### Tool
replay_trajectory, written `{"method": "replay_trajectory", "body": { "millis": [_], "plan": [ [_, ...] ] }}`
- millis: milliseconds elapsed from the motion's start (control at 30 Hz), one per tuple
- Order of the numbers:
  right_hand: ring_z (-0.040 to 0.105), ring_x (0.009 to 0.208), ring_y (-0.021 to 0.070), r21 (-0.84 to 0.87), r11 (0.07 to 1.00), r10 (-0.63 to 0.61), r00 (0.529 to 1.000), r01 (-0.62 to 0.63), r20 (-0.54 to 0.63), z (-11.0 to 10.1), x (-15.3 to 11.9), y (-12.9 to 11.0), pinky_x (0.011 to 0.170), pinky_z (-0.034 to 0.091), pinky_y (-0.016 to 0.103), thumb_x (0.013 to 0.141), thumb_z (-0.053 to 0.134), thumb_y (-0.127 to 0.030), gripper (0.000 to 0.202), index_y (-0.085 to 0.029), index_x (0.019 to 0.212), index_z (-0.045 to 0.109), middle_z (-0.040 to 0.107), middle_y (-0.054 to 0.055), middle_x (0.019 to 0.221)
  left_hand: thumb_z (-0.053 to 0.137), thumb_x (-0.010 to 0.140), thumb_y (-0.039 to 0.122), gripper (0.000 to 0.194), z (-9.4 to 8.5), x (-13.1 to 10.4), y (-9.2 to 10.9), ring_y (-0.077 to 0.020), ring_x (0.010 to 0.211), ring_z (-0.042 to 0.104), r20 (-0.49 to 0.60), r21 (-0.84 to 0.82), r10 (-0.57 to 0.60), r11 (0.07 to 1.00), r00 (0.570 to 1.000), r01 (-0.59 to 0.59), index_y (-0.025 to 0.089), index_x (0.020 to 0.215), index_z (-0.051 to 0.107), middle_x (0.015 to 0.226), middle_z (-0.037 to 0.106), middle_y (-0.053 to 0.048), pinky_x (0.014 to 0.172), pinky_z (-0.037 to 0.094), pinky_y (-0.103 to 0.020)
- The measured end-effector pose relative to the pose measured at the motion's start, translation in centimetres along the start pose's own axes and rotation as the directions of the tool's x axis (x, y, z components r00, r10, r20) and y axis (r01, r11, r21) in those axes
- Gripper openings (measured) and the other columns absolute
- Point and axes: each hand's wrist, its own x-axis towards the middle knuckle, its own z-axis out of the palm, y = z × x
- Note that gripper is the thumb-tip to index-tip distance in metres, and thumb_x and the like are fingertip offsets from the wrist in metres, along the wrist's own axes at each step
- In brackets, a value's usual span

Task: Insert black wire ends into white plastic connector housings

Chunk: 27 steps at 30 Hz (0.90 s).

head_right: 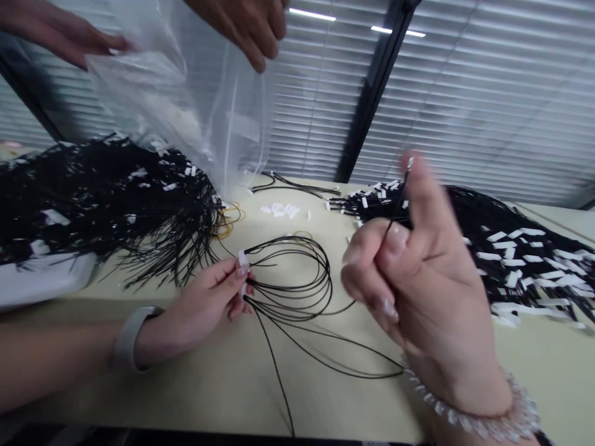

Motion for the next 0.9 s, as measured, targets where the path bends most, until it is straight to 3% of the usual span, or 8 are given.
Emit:
{"method": "replay_trajectory", "body": {
  "millis": [67, 133, 200, 267, 400, 500, 667, 900],
  "plan": [
    [0.033, 0.033, 0.0044, 0.015, 0.994, 0.103, 0.961, -0.111, 0.255, 0.5, -0.8, 0.2, 0.034, 0.031, 0.018, 0.079, 0.057, -0.02, 0.022, -0.031, 0.097, 0.052, 0.054, -0.009, 0.054, 0.046, 0.085, 0.035, 0.024, 0.3, -0.3, 0.2, -0.0039, 0.04, 0.047, 0.033, 0.015, 0.003, 1.0, 0.999, -0.004, 0.015, 0.072, 0.048, 0.063, 0.05, 0.005, 0.044, 0.043, -0.019],
    [0.039, 0.041, 0.0062, -0.1, 0.976, 0.218, 0.89, -0.195, 0.401, 1.1, -1.3, 0.9, 0.039, 0.033, 0.019, 0.083, 0.053, -0.027, 0.003, -0.025, 0.081, 0.051, 0.055, -0.006, 0.057, 0.046, 0.085, 0.034, 0.024, 0.5, -0.5, 0.3, -0.0053, 0.042, 0.05, 0.056, 0.008, 0.007, 1.0, 0.998, -0.008, 0.015, 0.071, 0.047, 0.063, 0.049, 0.005, 0.044, 0.044, -0.02],
    [0.044, 0.05, 0.0067, -0.339, 0.923, 0.307, 0.876, -0.18, 0.371, 1.5, -1.2, 1.8, 0.045, 0.036, 0.019, 0.085, 0.05, -0.029, 0.014, -0.02, 0.074, 0.052, 0.055, -0.003, 0.061, 0.047, 0.085, 0.033, 0.023, 0.5, -0.5, 0.2, -0.0061, 0.044, 0.052, 0.046, -0.01, 0.011, 1.0, 0.999, -0.01, 0.015, 0.071, 0.047, 0.062, 0.048, 0.005, 0.046, 0.047, -0.021],
    [0.045, 0.054, 0.0066, -0.57, 0.812, 0.329, 0.905, -0.124, 0.271, 1.7, -0.9, 2.5, 0.049, 0.037, 0.019, 0.085, 0.049, -0.027, 0.017, -0.018, 0.072, 0.054, 0.053, -0.002, 0.061, 0.047, 0.085, 0.033, 0.021, 0.3, -0.5, 0.0, -0.0065, 0.047, 0.053, 0.027, -0.034, 0.009, 0.999, 1.0, -0.009, 0.015, 0.073, 0.049, 0.064, 0.048, 0.005, 0.049, 0.049, -0.022],
    [0.041, 0.051, 0.0065, -0.783, 0.62, 0.33, 0.922, -0.052, 0.2, 1.4, -0.3, 3.3, 0.047, 0.033, 0.019, 0.085, 0.047, -0.028, 0.02, -0.017, 0.071, 0.055, 0.049, -0.003, 0.057, 0.046, 0.086, 0.035, 0.021, -0.2, -0.5, -0.7, -0.0076, 0.053, 0.055, 0.046, -0.046, 0.023, 0.999, 0.999, -0.021, 0.016, 0.08, 0.051, 0.071, 0.051, 0.003, 0.054, 0.05, -0.023],
    [0.045, 0.055, 0.0065, -0.849, 0.526, 0.274, 0.934, 0.052, 0.227, 1.4, -0.6, 3.6, 0.051, 0.035, 0.019, 0.084, 0.048, -0.022, 0.018, -0.017, 0.069, 0.057, 0.053, -0.003, 0.061, 0.045, 0.086, 0.036, 0.022, -0.3, -0.6, -0.7, -0.0079, 0.055, 0.055, 0.063, -0.043, 0.029, 0.999, 0.998, -0.027, 0.016, 0.079, 0.05, 0.074, 0.051, 0.002, 0.055, 0.05, -0.024],
    [0.052, 0.069, 0.0069, -0.839, 0.493, 0.079, 0.949, 0.23, 0.307, 2.1, -1.4, 4.5, 0.065, 0.04, 0.019, 0.081, 0.05, -0.01, 0.012, -0.016, 0.077, 0.059, 0.059, -0.001, 0.072, 0.041, 0.088, 0.031, 0.021, 0.0, -0.8, 0.0, -0.0072, 0.052, 0.053, 0.106, -0.002, 0.047, 0.999, 0.993, -0.047, 0.015, 0.077, 0.049, 0.072, 0.049, 0.002, 0.053, 0.049, -0.023],
    [0.052, 0.067, 0.0078, -0.842, 0.452, 0.025, 0.94, 0.294, 0.341, 2.3, -1.4, 5.2, 0.064, 0.039, 0.02, 0.08, 0.05, -0.009, 0.014, -0.015, 0.073, 0.06, 0.06, -0.001, 0.069, 0.039, 0.088, 0.027, 0.019, 0.3, -0.8, 0.2, -0.007, 0.054, 0.053, 0.168, 0.012, 0.088, 0.996, 0.982, -0.092, 0.015, 0.076, 0.048, 0.072, 0.048, 0.002, 0.052, 0.048, -0.021]
  ]
}}
